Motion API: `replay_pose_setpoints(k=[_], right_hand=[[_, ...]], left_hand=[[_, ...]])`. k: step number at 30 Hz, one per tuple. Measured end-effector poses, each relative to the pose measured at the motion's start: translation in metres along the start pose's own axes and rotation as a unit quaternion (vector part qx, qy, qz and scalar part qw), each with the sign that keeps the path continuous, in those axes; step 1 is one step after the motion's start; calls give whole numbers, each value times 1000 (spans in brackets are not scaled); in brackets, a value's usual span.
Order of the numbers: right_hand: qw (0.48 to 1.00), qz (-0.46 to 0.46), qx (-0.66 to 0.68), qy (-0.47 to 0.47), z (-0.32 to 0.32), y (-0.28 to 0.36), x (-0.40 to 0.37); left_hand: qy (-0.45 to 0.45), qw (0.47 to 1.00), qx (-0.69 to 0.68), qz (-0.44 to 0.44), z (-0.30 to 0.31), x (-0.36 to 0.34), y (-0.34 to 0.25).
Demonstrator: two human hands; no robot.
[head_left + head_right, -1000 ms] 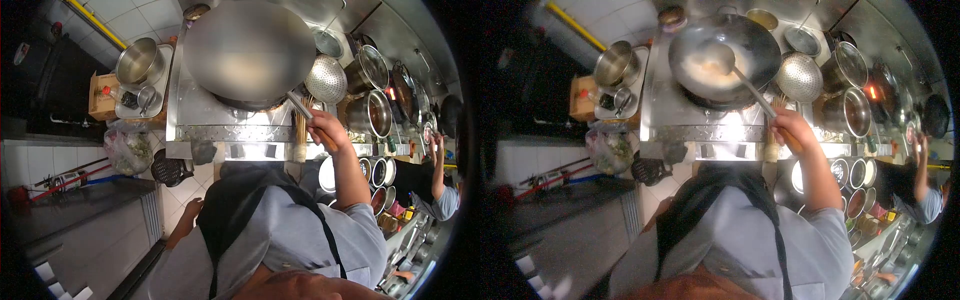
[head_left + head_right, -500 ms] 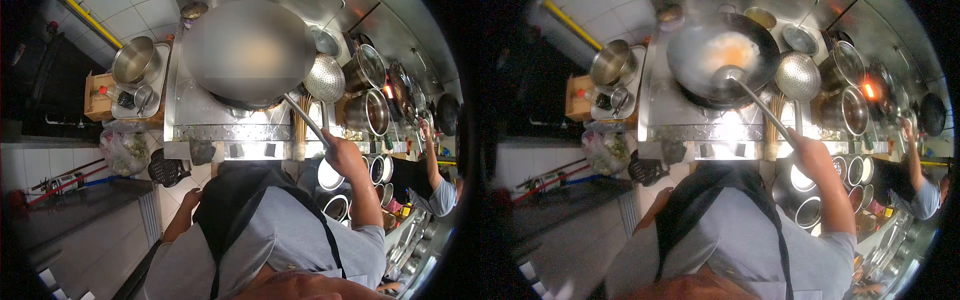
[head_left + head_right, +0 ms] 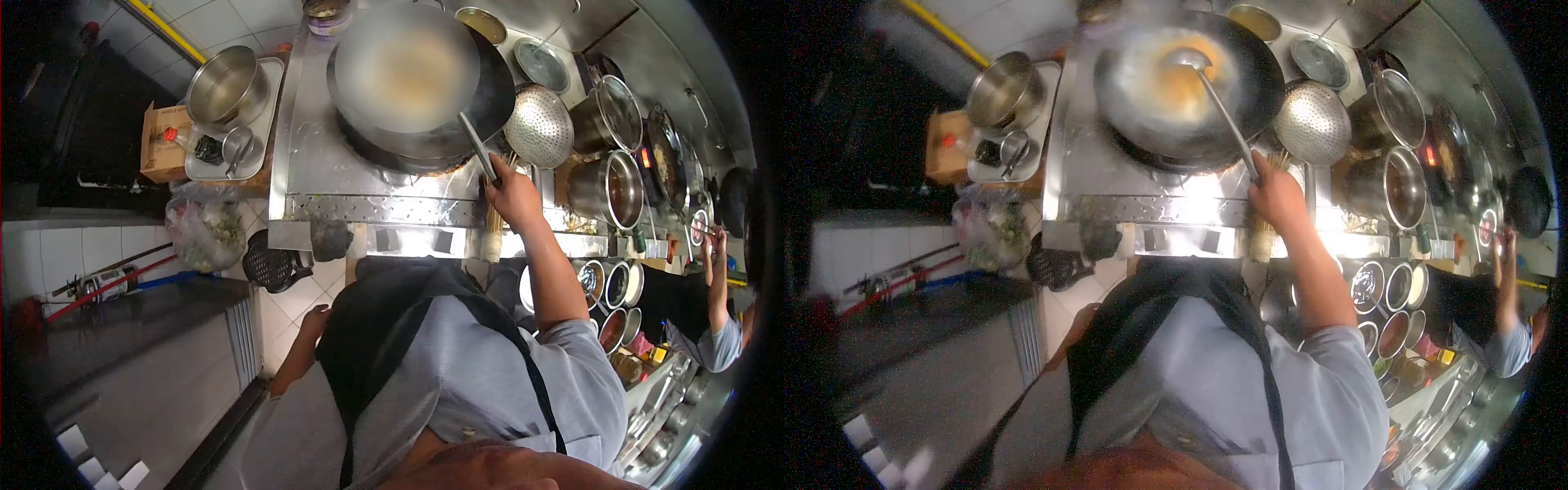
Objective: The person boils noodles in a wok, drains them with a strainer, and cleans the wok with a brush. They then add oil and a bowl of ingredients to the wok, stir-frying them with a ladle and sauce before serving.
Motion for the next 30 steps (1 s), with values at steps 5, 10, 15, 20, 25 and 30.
replay_pose_setpoints(k=[5,10,15,20,25,30], right_hand=[[984,-76,154,-42,12,4,6],[982,-77,161,-54,6,-9,16],[978,-74,196,-7,-9,-9,-11],[984,-79,154,39,22,24,-59],[976,-105,181,58,48,26,-101],[968,-103,219,65,45,23,-110]], left_hand=[[-20,988,0,151,11,-39,-58],[-34,989,-33,138,7,-17,-15],[-19,991,16,130,17,-22,-44],[-42,992,-31,115,20,2,-5],[-47,991,37,122,37,-15,-30],[-49,990,96,94,39,-4,-19]])
Point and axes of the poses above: each hand's wrist, its own x-axis towards the middle knuckle, its own z-axis out of the back of the hand, y = z × x, the point moved 8 cm from there along x, towards the middle knuckle, and after that the axes turned 12 degrees about z, right-handed, at the moved point
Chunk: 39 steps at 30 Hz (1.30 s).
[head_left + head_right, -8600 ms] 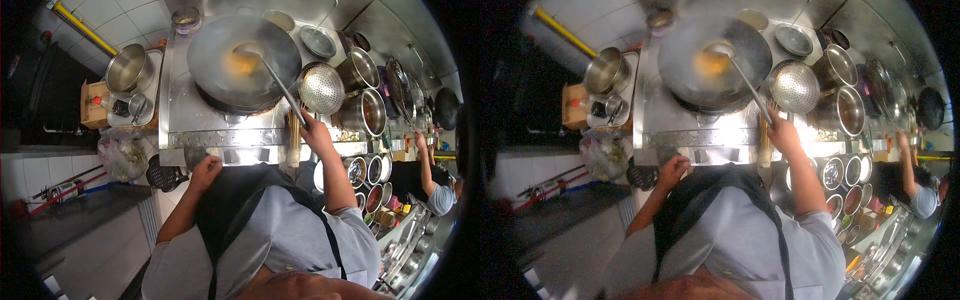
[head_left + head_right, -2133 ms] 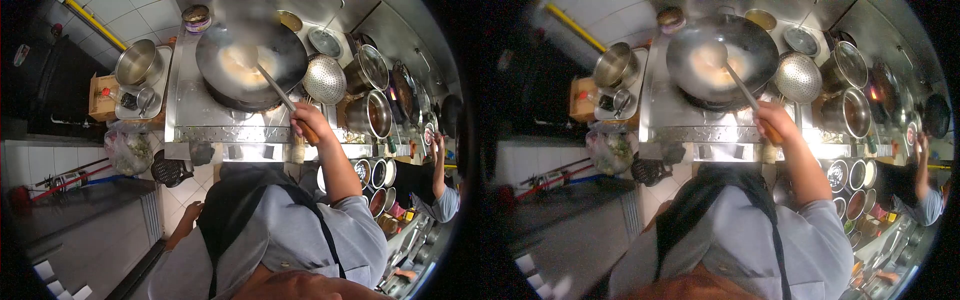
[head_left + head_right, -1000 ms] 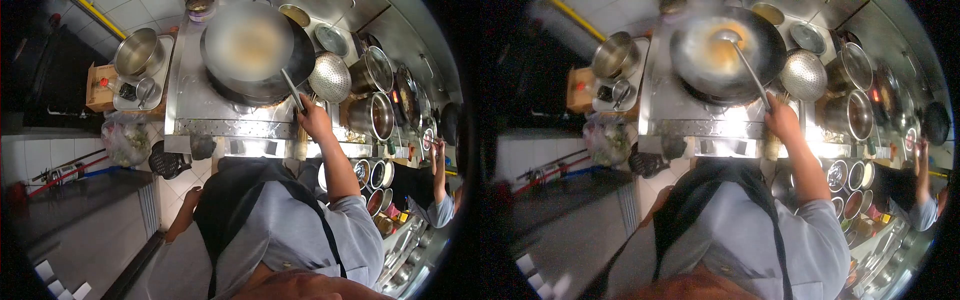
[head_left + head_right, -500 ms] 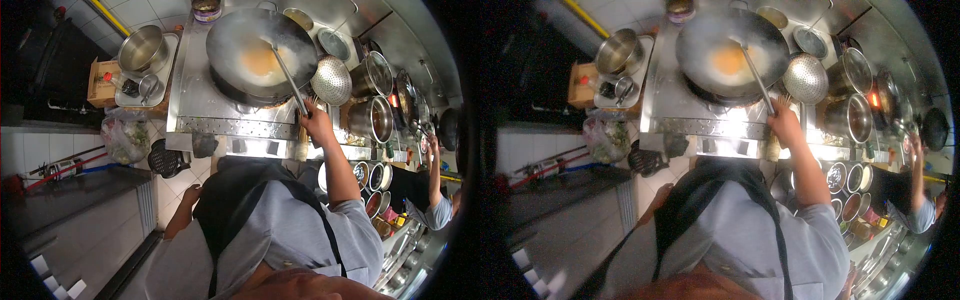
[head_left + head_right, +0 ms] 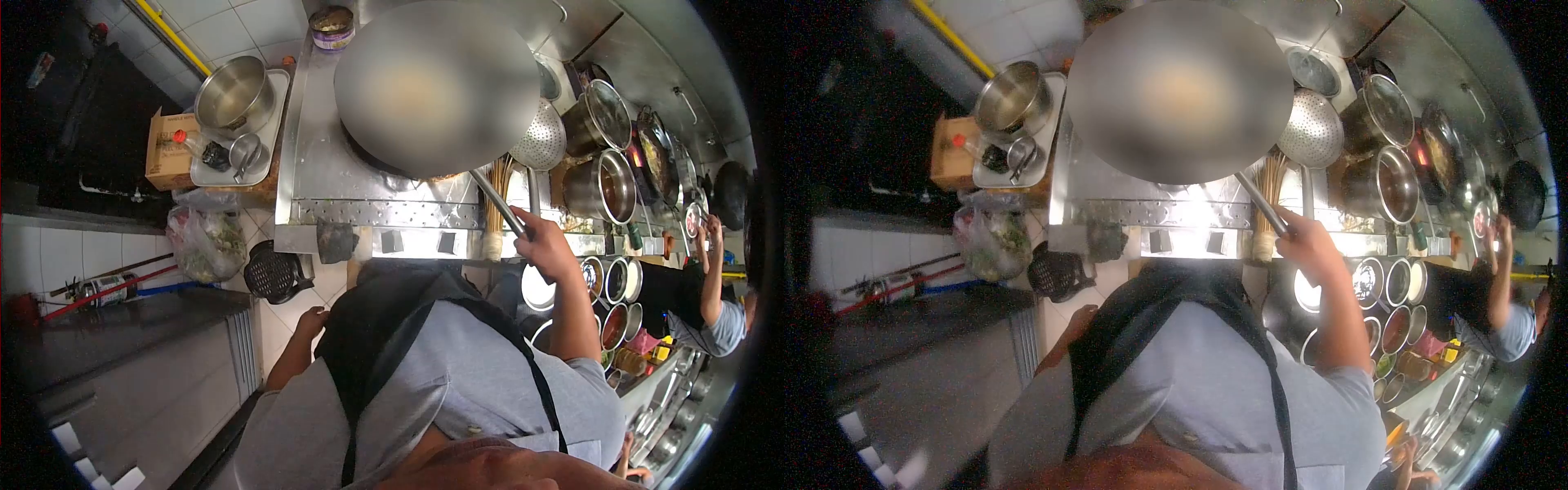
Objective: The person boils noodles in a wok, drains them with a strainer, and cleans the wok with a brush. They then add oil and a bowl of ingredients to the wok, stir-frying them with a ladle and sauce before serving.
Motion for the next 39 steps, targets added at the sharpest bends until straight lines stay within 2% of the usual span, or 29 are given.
replay_pose_setpoints(k=[2,4,6,8,12,14,15,16,17,18,20,21,23,26,27,30,31,32,33,34,35,36,38,39], right_hand=[[999,18,-36,-5,-11,-5,15],[997,37,-72,-6,-23,-10,35],[993,59,-89,-49,-27,-8,54],[990,55,-120,-53,-28,0,68],[986,62,-132,-80,-31,-13,100],[981,88,-134,-108,-25,-11,110],[983,94,-104,-117,-21,-8,113],[983,98,-105,-113,-19,-3,116],[991,65,-56,-104,-16,-4,117],[995,32,-6,-95,-15,-4,119],[996,21,-2,-87,-14,-8,126],[993,41,-24,-106,-12,-11,131],[990,68,-28,-122,-8,-17,140],[993,61,47,-90,-6,1,134],[989,102,9,-104,-8,-13,142],[984,76,148,-67,-24,-32,137],[984,79,148,-59,-24,-31,131],[975,69,211,-28,-29,-33,126],[960,57,272,2,-36,-34,119],[961,58,272,3,-36,-32,112],[942,47,333,6,-38,-31,104],[919,36,393,9,-39,-31,97],[906,6,423,-3,-37,-33,82],[895,-1,446,-6,-33,-27,72]], left_hand=[[-4,998,35,-57,-2,0,-5],[0,999,20,-36,0,-8,-16],[3,1000,4,-13,1,-14,-18],[-8,988,76,-133,-12,-9,-16],[-35,986,98,-130,-25,-11,-3],[21,999,-30,-19,-34,-14,11],[19,999,-34,-16,-41,-16,11],[11,993,-101,61,-47,-15,22],[2,976,-167,137,-52,-18,35],[0,975,-171,141,-50,-23,36],[9,993,-103,51,-43,-32,22],[8,993,-105,54,-45,-33,24],[-6,996,-94,1,-45,-39,19],[9,990,-139,-18,-38,-56,-1],[1,989,-146,-10,-38,-54,0],[-15,994,-107,2,-50,-35,15],[-25,998,-51,-15,-52,-31,13],[-34,999,6,-34,-54,-29,12],[-35,999,3,-31,-55,-27,17],[-41,996,39,-70,-57,-25,13],[-47,990,75,-109,-60,-23,9],[-46,990,74,-111,-55,-26,0],[-15,993,-62,100,-44,-26,10],[-12,993,-61,97,-47,-21,14]])
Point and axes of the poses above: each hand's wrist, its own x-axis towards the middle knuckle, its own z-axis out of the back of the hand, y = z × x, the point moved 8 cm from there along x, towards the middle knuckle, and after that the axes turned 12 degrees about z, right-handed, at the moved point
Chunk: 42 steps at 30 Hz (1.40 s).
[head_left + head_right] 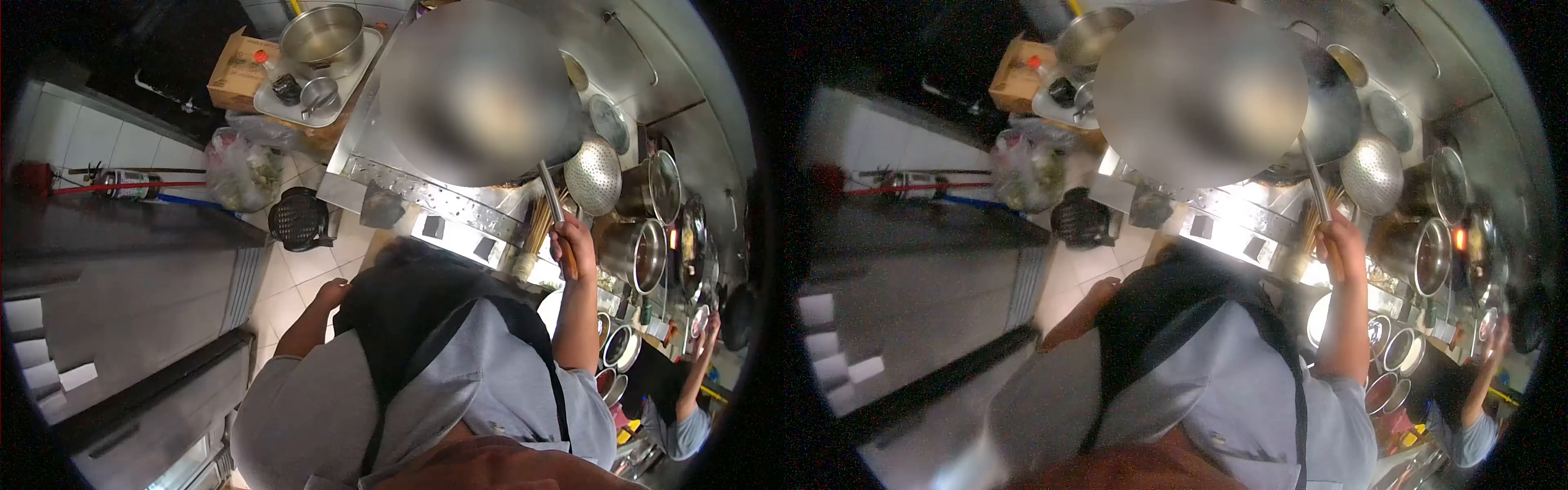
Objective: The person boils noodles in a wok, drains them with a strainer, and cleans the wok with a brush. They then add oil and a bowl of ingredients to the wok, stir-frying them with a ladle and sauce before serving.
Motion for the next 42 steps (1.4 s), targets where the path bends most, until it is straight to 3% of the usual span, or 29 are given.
replay_pose_setpoints(k=[2,5,7,9,10,11,15,17,21,23,25,27,29,30,33,35,37,42], right_hand=[[999,0,30,13,10,0,-13],[998,17,65,16,21,9,-33],[1000,11,14,-7,20,18,-42],[976,45,-209,-31,28,29,-47],[960,45,-273,-38,28,35,-51],[960,45,-274,-36,24,42,-54],[931,42,-363,-24,26,41,-55],[912,69,-405,1,22,33,-49],[901,38,-433,-9,-11,27,-30],[897,54,-439,-6,-1,11,-9],[852,111,-511,13,-6,14,9],[870,91,-485,4,-9,16,20],[844,114,-524,-8,1,13,38],[863,74,-499,-12,-13,27,35],[878,74,-472,-28,-8,28,47],[877,96,-469,-29,-1,25,59],[846,141,-512,-38,-6,41,65],[873,92,-478,-34,-6,41,69]], left_hand=[[-18,989,75,-125,-13,20,7],[20,996,46,-80,-11,17,5],[5,992,57,-108,-14,30,8],[-11,989,66,-135,-12,27,1],[-1,996,28,-79,-4,18,-4],[9,1000,-11,-23,4,10,-9],[-31,999,14,-42,17,2,-23],[34,998,-57,2,13,-1,-23],[55,997,-54,-31,-6,17,-10],[-13,998,-15,-52,2,6,-13],[-14,998,0,-60,-5,12,0],[-14,998,14,-67,-13,13,7],[-14,999,-18,-36,-13,6,14],[-16,999,-22,-33,-14,1,14],[-27,999,-44,17,-18,-6,25],[-9,998,-47,-48,-32,0,31],[-18,997,-52,-48,-42,4,41],[-4,997,1,-73,-54,22,47]])
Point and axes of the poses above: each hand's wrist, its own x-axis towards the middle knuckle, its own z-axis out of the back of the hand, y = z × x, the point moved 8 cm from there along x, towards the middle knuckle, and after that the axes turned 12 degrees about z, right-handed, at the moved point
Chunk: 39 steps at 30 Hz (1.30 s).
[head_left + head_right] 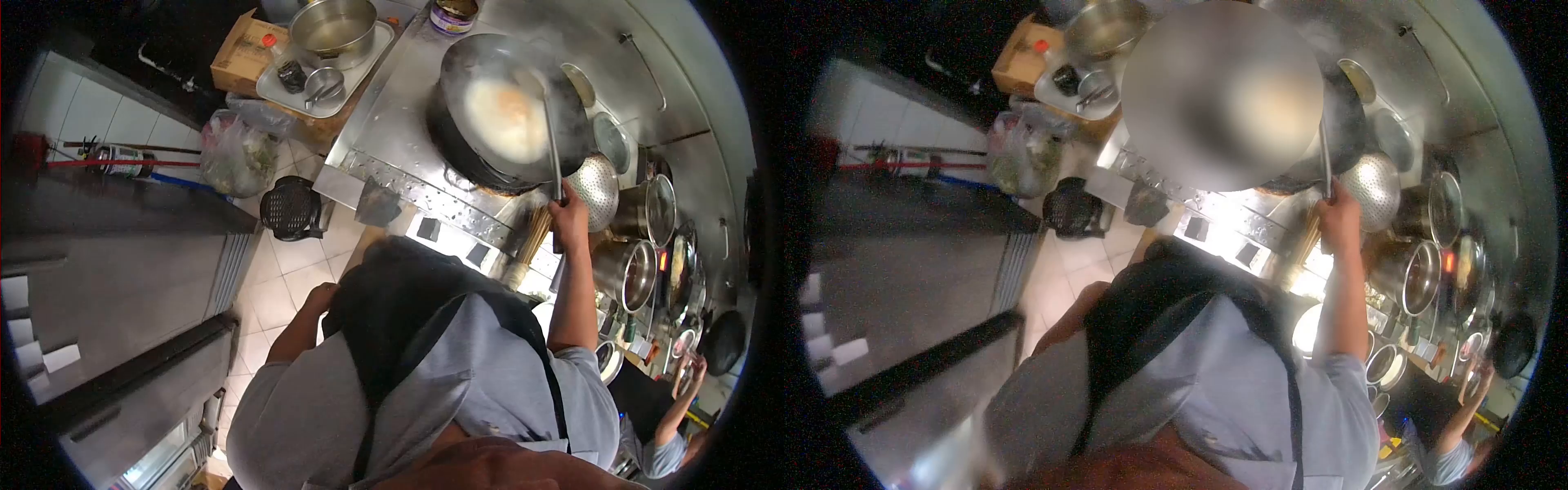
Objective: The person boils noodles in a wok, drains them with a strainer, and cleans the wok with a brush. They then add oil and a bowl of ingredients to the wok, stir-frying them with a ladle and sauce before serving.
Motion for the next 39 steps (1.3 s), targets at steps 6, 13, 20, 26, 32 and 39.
replay_pose_setpoints(k=[6,13,20,26,32,39], right_hand=[[999,-9,22,25,-12,-12,-39],[995,-63,48,61,8,-11,-97],[994,-91,53,38,61,4,-147],[998,-53,-11,45,40,2,-124],[997,-30,-63,18,4,-15,-79],[997,31,61,-43,2,-30,-31]], left_hand=[[51,998,-46,7,16,9,-17],[-8,984,95,-153,62,14,-81],[16,994,7,-108,82,18,-106],[23,978,143,-153,87,16,-121],[29,999,25,13,82,23,-101],[31,997,-47,54,67,6,-78]])
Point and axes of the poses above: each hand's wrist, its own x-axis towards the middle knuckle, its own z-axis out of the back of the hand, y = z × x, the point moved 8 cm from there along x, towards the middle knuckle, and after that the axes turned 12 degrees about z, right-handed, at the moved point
